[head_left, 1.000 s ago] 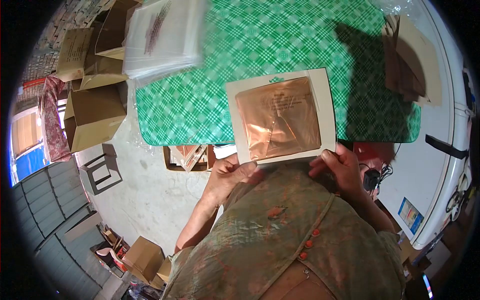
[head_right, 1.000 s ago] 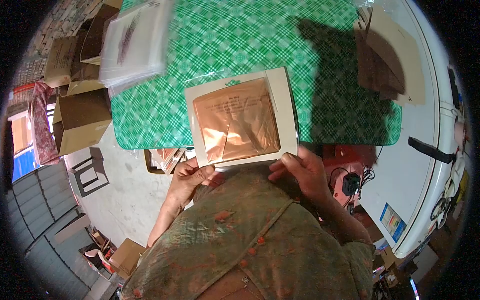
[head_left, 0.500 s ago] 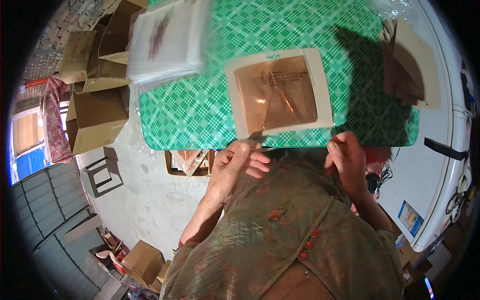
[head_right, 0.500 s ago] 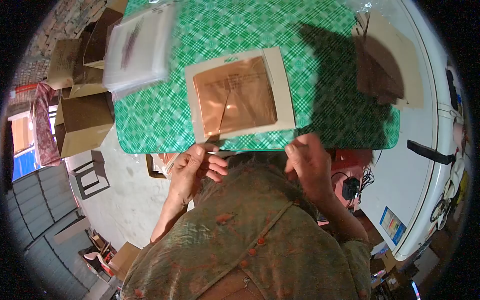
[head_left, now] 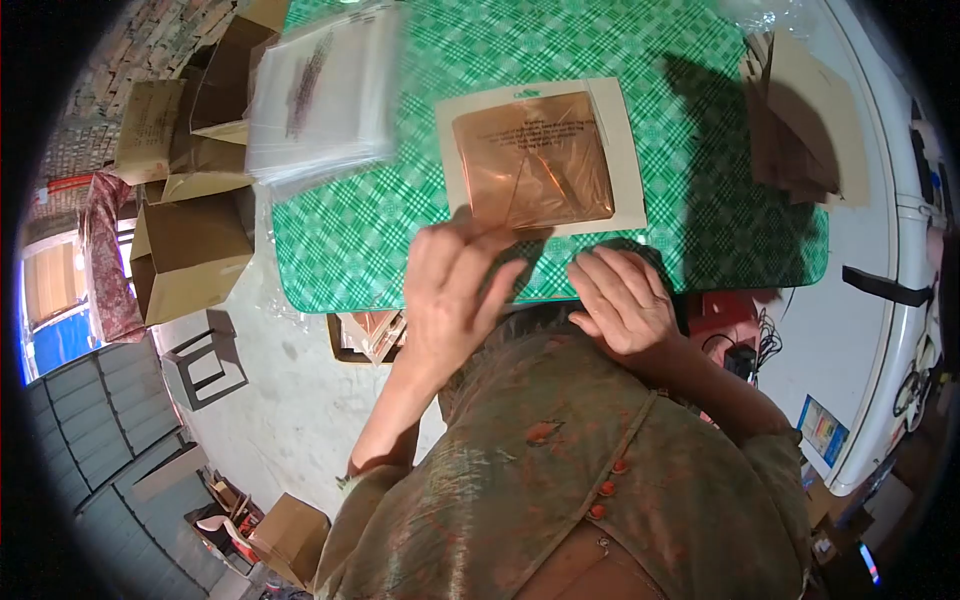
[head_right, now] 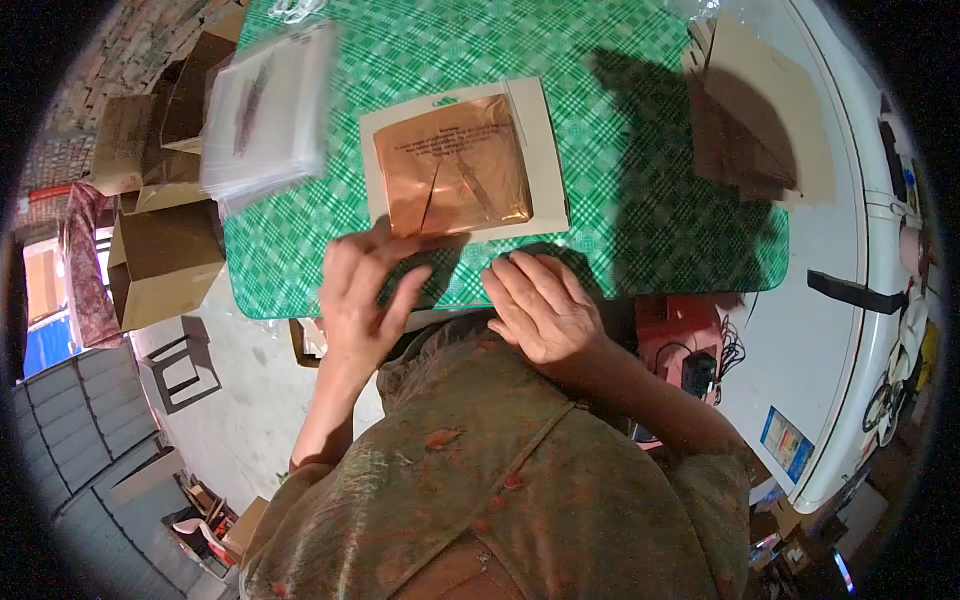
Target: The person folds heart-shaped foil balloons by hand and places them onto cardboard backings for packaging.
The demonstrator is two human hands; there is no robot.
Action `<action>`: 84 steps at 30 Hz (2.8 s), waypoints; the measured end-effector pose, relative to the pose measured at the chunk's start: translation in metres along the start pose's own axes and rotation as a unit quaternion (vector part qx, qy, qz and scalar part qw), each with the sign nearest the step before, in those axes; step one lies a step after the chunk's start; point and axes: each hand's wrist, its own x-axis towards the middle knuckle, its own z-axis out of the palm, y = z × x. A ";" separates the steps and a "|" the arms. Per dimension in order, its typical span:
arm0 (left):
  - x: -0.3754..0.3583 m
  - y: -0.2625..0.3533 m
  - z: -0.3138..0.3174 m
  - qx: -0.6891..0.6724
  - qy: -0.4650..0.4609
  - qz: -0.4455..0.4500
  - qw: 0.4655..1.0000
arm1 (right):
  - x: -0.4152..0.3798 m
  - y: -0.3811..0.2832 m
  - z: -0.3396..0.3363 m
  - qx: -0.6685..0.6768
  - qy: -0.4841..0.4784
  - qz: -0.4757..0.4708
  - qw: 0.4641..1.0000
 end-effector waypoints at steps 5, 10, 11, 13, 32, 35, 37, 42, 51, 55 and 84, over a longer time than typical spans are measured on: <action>0.034 -0.007 0.025 -0.018 -0.073 0.118 0.990 | -0.011 0.007 0.018 -0.043 0.019 -0.033 0.998; 0.049 -0.015 0.035 -0.028 -0.111 0.163 0.980 | -0.011 0.009 0.020 -0.043 0.036 -0.042 0.998; 0.050 -0.017 0.036 -0.019 -0.114 0.166 0.979 | -0.011 0.009 0.021 -0.050 0.043 -0.045 0.997; 0.052 -0.019 0.037 -0.020 -0.113 0.167 0.979 | -0.011 0.010 0.025 -0.057 0.056 -0.048 0.996; 0.065 -0.033 0.056 0.004 -0.097 0.150 0.984 | -0.010 0.011 0.027 -0.043 0.064 -0.041 0.996; 0.066 -0.031 0.055 0.009 -0.093 0.160 0.983 | -0.012 0.012 0.027 -0.031 0.061 -0.039 0.997; 0.064 -0.029 0.054 0.009 -0.099 0.156 0.983 | -0.005 0.009 0.020 -0.024 0.052 -0.021 0.998; 0.060 -0.022 0.048 0.030 -0.111 0.157 0.981 | 0.005 0.003 0.012 -0.044 -0.017 0.037 0.998; 0.074 -0.023 0.046 0.020 -0.139 0.181 0.973 | -0.004 0.013 0.022 -0.079 0.012 -0.025 0.997; 0.075 -0.022 0.047 0.014 -0.150 0.183 0.971 | -0.004 0.013 0.023 -0.083 0.020 -0.028 0.996; 0.082 -0.029 0.050 -0.029 -0.148 0.199 0.968 | 0.002 0.011 0.018 -0.072 0.054 -0.028 0.996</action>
